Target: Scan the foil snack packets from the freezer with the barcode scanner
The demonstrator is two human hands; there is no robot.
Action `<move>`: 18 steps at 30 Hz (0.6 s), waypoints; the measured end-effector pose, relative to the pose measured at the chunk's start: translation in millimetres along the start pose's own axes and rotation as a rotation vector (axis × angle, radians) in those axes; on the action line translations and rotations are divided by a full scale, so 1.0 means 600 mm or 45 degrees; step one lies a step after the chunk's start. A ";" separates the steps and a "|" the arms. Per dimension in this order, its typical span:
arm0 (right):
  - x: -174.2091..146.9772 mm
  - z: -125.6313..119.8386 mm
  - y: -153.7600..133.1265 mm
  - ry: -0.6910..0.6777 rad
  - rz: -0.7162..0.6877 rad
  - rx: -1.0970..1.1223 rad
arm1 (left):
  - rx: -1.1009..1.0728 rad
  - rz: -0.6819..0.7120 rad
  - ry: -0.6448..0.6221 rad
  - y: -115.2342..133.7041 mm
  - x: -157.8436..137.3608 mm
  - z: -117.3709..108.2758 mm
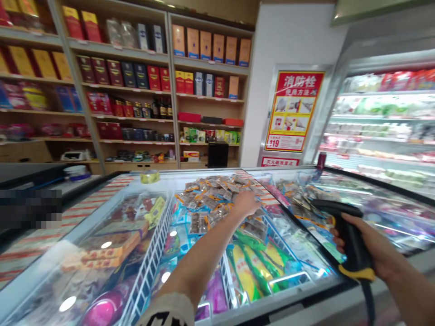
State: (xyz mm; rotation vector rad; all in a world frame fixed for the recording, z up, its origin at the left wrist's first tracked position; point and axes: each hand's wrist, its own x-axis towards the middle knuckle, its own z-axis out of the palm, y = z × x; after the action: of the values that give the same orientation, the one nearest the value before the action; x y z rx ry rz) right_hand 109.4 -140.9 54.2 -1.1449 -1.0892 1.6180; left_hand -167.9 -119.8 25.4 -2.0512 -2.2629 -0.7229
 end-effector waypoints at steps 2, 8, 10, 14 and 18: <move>-0.014 0.000 -0.001 0.010 0.025 0.050 | 0.051 -0.008 -0.063 0.028 0.002 0.027; -0.031 -0.043 0.002 0.029 -0.004 0.134 | 0.226 -0.250 -0.026 0.029 0.002 0.018; -0.028 -0.055 0.005 0.044 -0.012 0.140 | 0.261 -0.240 -0.118 0.018 0.001 0.004; -0.022 -0.056 0.012 0.048 0.004 0.142 | 0.278 -0.192 -0.215 0.011 -0.001 -0.002; -0.022 -0.049 0.017 0.027 0.027 0.137 | 0.168 -0.184 -0.266 0.011 0.002 0.010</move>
State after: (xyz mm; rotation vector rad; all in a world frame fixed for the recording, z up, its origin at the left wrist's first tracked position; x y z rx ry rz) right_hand 139.3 -151.1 41.8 -1.1037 -0.9676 1.6572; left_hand -160.2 -116.3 22.4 -2.0052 -2.5140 -0.3649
